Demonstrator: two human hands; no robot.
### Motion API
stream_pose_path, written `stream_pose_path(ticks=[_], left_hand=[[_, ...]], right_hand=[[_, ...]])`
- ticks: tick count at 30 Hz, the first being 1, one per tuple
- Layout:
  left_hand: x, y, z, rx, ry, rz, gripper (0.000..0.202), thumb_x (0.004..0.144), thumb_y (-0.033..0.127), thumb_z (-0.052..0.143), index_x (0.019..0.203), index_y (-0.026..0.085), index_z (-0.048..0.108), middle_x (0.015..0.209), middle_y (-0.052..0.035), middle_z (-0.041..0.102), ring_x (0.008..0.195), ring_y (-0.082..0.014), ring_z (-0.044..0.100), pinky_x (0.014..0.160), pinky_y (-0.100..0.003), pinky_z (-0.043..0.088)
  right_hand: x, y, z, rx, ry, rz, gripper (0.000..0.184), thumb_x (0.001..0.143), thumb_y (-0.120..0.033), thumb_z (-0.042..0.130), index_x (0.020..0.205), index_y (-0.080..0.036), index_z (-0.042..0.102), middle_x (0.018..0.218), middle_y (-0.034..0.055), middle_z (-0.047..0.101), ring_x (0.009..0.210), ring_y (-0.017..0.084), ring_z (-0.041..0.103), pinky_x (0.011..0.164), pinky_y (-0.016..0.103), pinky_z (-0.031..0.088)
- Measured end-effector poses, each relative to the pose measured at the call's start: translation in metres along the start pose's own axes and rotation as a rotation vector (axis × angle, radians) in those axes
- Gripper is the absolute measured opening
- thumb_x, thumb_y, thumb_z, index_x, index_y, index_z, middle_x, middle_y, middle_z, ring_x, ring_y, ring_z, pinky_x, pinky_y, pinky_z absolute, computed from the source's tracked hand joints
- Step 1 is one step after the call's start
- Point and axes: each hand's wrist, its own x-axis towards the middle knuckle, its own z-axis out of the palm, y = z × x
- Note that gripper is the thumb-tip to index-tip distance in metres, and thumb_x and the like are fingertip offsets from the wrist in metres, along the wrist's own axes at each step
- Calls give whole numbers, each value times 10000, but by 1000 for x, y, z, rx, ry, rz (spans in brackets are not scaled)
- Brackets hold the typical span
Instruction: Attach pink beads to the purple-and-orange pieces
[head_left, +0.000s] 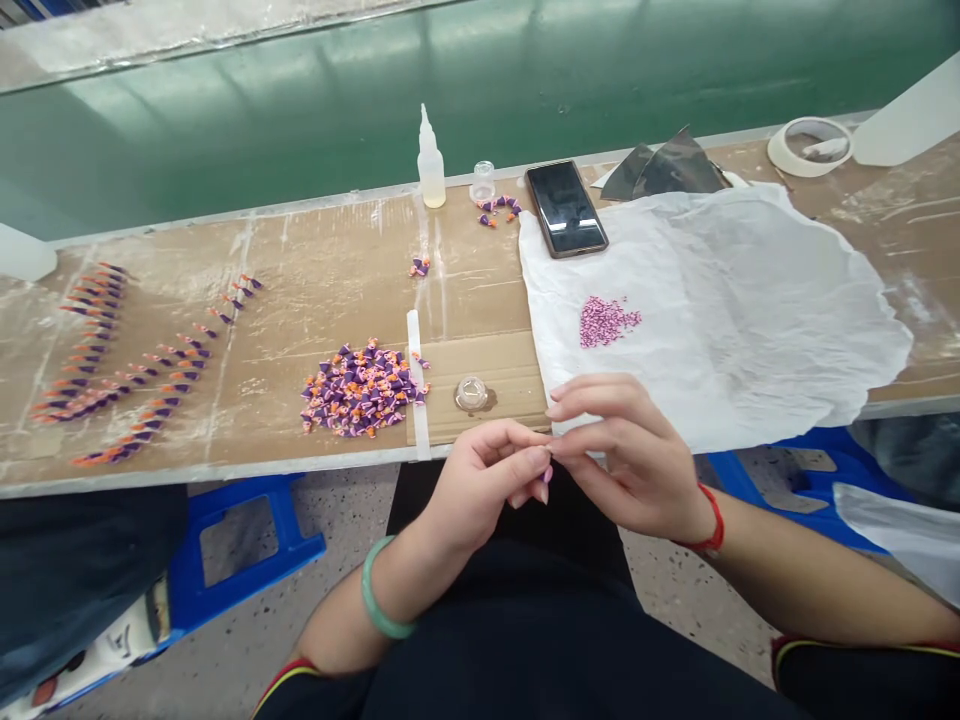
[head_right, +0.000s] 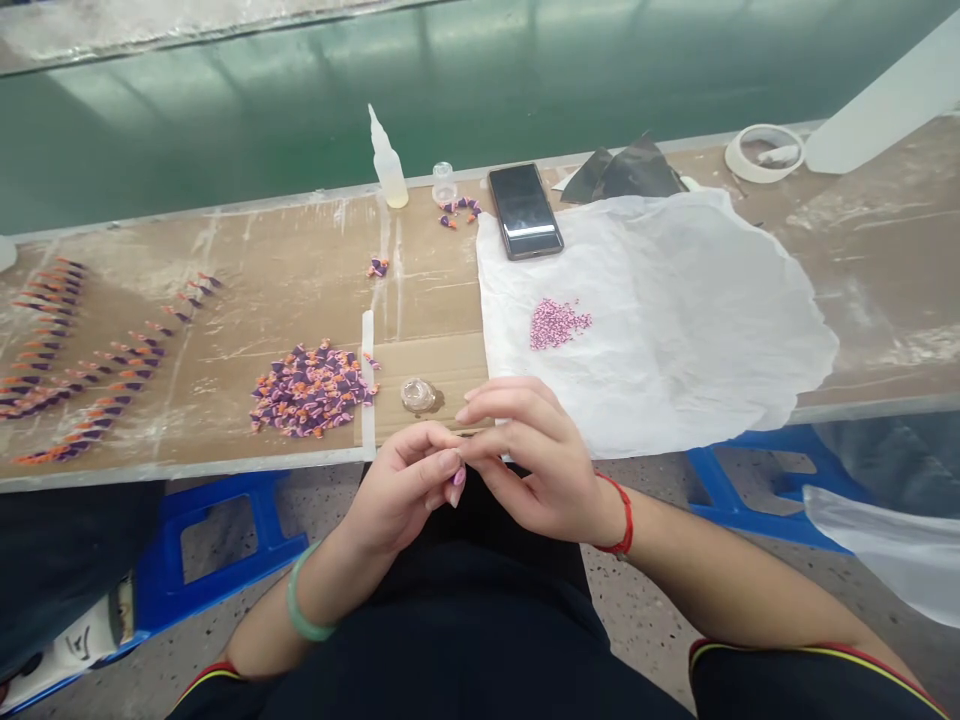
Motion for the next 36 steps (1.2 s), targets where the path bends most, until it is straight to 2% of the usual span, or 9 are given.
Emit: stream_pose_path(ticks=[3, 7, 10, 13, 20, 26, 29, 33, 36], left_hand=[[0, -2, -2, 90, 5, 124, 340, 789, 461, 784, 752, 151, 649, 544, 30, 587, 427, -51, 433, 439, -192, 333], [-3, -5, -3, 287, 67, 342, 291, 883, 423, 691, 765, 164, 630, 578, 19, 596, 482, -78, 482, 492, -209, 390], [-5, -7, -3, 462, 159, 495, 256, 926, 353, 628, 747, 171, 614, 590, 17, 586, 500, -86, 482, 502, -212, 390], [-6, -7, -3, 543, 237, 553, 237, 926, 294, 606, 721, 176, 599, 572, 29, 561, 485, -83, 464, 487, -204, 379], [-10, 4, -1, 623, 281, 450, 227, 877, 263, 615, 669, 174, 594, 542, 34, 526, 469, -80, 434, 466, -202, 357], [-10, 7, -1, 725, 284, 407, 174, 818, 242, 651, 664, 170, 616, 533, 35, 523, 467, -80, 419, 460, -207, 338], [-10, 10, -2, 631, 251, 357, 193, 836, 265, 657, 675, 169, 610, 540, 31, 547, 475, -84, 458, 467, -202, 364], [-12, 13, -5, 429, 176, 294, 251, 864, 335, 678, 692, 166, 610, 563, 21, 582, 494, -85, 503, 493, -196, 406], [-13, 13, -9, 313, 151, 228, 305, 841, 417, 722, 709, 160, 623, 582, 18, 585, 494, -79, 490, 490, -197, 399]], right_hand=[[-3, -8, 11, 210, 60, 256, 165, 867, -86, 617, 897, -247, 635, 994, 53, 598, 988, 211, 617, 844, 396, 554], [-7, -18, 23, 390, 120, 436, 157, 887, -95, 621, 906, -248, 652, 948, 32, 564, 933, 174, 598, 813, 342, 529], [-7, -22, 28, 456, 139, 536, 134, 908, -116, 612, 903, -241, 660, 910, 22, 554, 862, 149, 594, 748, 303, 513], [-3, -23, 26, 431, 104, 546, 103, 907, -135, 609, 902, -225, 660, 907, 31, 586, 837, 152, 604, 720, 302, 506], [14, -19, 9, 260, -69, 425, 111, 850, -112, 573, 787, -203, 561, 705, -9, 599, 651, 125, 542, 612, 267, 459], [18, -18, 7, 120, -155, 349, 149, 810, -74, 562, 737, -199, 522, 673, -23, 568, 623, 106, 521, 585, 234, 440], [19, -16, 7, 143, -182, 345, 150, 820, -77, 549, 741, -196, 506, 679, -23, 553, 622, 98, 516, 579, 220, 441], [24, -15, 5, 310, -262, 476, 127, 880, -111, 522, 776, -185, 520, 697, -19, 564, 609, 85, 518, 549, 200, 443], [29, -16, 5, 375, -308, 501, 130, 912, -121, 497, 802, -187, 516, 687, -28, 547, 586, 80, 502, 518, 195, 425]])
